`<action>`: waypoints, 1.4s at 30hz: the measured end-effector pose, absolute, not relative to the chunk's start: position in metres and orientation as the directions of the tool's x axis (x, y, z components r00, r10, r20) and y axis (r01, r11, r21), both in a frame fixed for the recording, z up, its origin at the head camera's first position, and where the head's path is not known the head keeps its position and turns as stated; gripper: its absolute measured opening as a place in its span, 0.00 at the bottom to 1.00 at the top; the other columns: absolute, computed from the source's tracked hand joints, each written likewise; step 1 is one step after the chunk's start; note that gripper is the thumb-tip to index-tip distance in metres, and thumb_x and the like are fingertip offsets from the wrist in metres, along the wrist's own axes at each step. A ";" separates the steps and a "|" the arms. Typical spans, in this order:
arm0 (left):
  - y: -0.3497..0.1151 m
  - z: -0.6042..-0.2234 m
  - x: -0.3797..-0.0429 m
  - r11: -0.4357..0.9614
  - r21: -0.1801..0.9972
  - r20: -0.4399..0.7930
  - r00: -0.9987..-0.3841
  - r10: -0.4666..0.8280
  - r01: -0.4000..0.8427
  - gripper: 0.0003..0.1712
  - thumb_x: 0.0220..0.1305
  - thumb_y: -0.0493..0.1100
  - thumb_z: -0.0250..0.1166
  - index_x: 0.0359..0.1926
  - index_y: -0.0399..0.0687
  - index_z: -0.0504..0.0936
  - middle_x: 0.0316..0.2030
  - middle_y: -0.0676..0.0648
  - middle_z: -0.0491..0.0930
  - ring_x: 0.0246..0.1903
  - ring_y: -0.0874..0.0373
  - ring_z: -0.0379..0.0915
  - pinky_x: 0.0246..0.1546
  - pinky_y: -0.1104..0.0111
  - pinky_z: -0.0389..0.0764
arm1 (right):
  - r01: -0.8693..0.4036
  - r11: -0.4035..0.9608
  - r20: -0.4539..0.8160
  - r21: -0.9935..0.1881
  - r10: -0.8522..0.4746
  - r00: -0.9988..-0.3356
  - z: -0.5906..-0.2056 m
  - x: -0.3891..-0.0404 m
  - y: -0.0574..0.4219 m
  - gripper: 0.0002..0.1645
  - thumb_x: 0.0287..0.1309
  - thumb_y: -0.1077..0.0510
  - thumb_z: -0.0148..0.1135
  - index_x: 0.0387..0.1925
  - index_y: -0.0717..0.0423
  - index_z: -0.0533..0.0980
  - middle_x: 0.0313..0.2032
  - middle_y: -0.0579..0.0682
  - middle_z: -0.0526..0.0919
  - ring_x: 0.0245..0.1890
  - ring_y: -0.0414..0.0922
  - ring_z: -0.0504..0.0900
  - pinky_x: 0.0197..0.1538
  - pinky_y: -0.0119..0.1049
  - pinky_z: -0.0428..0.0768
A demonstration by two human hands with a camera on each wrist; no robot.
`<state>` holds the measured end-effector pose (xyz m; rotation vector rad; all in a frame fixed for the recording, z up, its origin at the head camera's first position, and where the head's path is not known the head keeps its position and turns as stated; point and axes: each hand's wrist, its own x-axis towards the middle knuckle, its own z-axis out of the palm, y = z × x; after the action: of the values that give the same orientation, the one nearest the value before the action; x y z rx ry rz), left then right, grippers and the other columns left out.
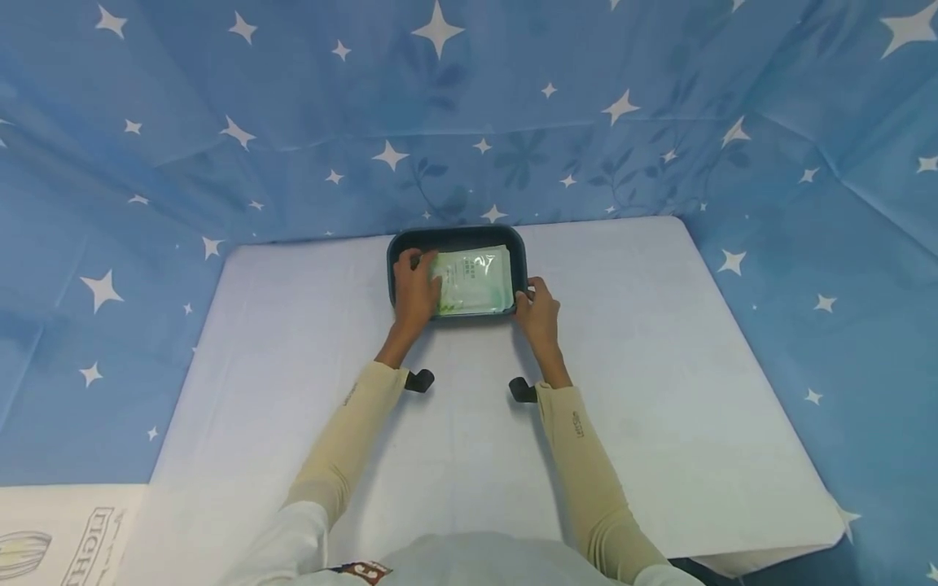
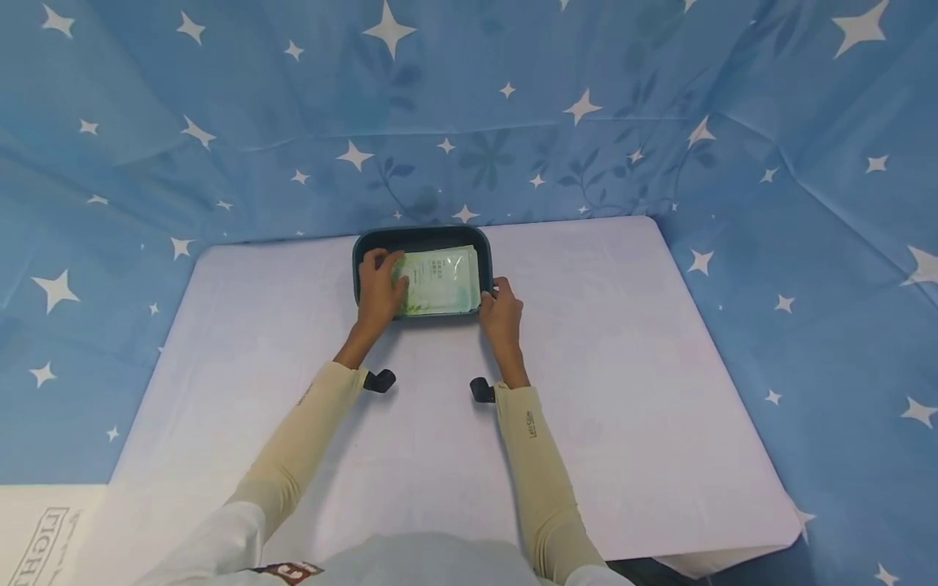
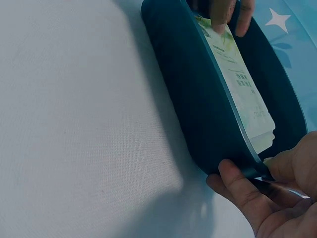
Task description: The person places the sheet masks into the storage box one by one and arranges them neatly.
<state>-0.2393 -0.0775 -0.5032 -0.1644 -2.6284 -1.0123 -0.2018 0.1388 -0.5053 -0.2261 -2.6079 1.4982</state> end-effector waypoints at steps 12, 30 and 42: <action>-0.080 -0.513 -0.233 0.716 0.673 0.266 -0.964 -0.001 0.185 0.31 0.68 0.37 0.57 0.70 0.36 0.62 0.65 0.35 0.70 0.63 0.41 0.68 0.64 0.53 0.69 | 0.042 0.559 0.089 -0.828 0.206 -0.974 -0.509 -0.205 0.137 0.17 0.67 0.63 0.52 0.55 0.67 0.72 0.48 0.71 0.82 0.40 0.60 0.87 0.44 0.51 0.83; -0.075 -0.514 -0.230 0.777 0.604 0.243 -0.970 0.029 0.174 0.33 0.67 0.38 0.59 0.70 0.36 0.61 0.68 0.27 0.61 0.61 0.34 0.68 0.58 0.47 0.73 | 0.049 0.570 0.082 -0.820 0.203 -0.976 -0.508 -0.205 0.137 0.17 0.68 0.63 0.52 0.55 0.66 0.72 0.50 0.70 0.81 0.48 0.59 0.85 0.48 0.49 0.83; -0.093 -0.511 -0.210 0.689 0.622 0.531 -0.847 -0.022 0.372 0.14 0.69 0.34 0.55 0.52 0.34 0.79 0.63 0.34 0.69 0.68 0.39 0.59 0.70 0.52 0.60 | 0.042 0.574 0.108 -0.818 0.225 -0.968 -0.512 -0.209 0.137 0.17 0.67 0.63 0.53 0.54 0.68 0.73 0.49 0.70 0.82 0.49 0.60 0.84 0.49 0.51 0.82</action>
<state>-0.2097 -0.0932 -0.5111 -0.2691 -2.3908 -1.0348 -0.2092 0.1369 -0.5125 -0.2240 -2.6042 1.3460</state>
